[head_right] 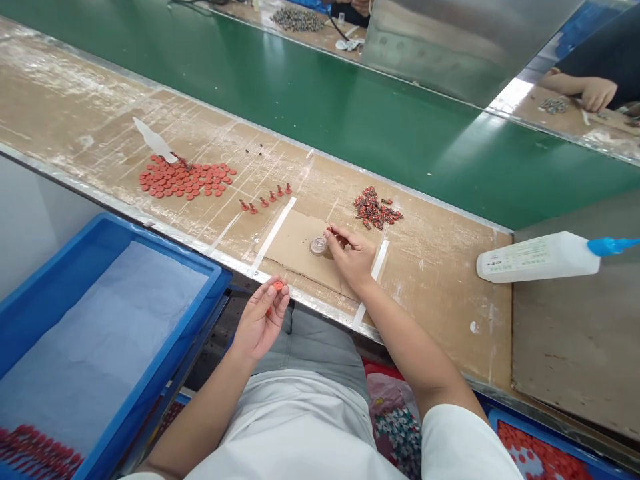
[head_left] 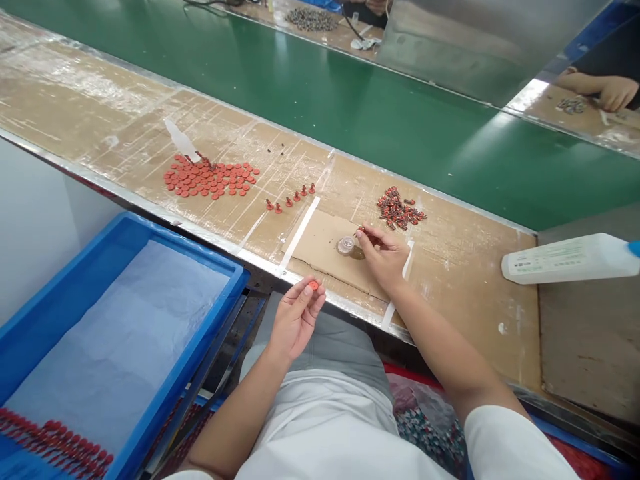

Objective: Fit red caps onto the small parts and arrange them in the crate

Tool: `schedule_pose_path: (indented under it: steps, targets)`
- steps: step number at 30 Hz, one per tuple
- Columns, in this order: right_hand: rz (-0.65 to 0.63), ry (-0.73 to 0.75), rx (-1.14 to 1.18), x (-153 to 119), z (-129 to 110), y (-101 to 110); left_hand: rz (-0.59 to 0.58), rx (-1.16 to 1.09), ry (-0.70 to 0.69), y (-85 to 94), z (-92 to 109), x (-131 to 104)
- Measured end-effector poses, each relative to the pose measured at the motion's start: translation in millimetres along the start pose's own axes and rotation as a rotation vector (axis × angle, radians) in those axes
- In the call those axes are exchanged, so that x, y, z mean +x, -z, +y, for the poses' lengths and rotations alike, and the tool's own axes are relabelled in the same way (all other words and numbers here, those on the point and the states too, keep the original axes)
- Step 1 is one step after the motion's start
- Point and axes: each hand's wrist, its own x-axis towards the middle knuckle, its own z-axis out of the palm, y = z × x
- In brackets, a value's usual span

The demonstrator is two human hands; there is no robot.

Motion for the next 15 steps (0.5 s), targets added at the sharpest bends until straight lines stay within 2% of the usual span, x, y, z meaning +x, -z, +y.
schedule_pose_path:
  steps: [8, 15]
  targets:
    - [-0.048, 0.092, -0.165, 1.1, 2.3, 2.4, 0.009, 0.012, 0.024, 0.3, -5.6, 3.6]
    - [-0.099, 0.100, -0.230, 2.9, 4.3, 2.5, 0.022, 0.015, 0.014, -1.5, -3.5, 3.8]
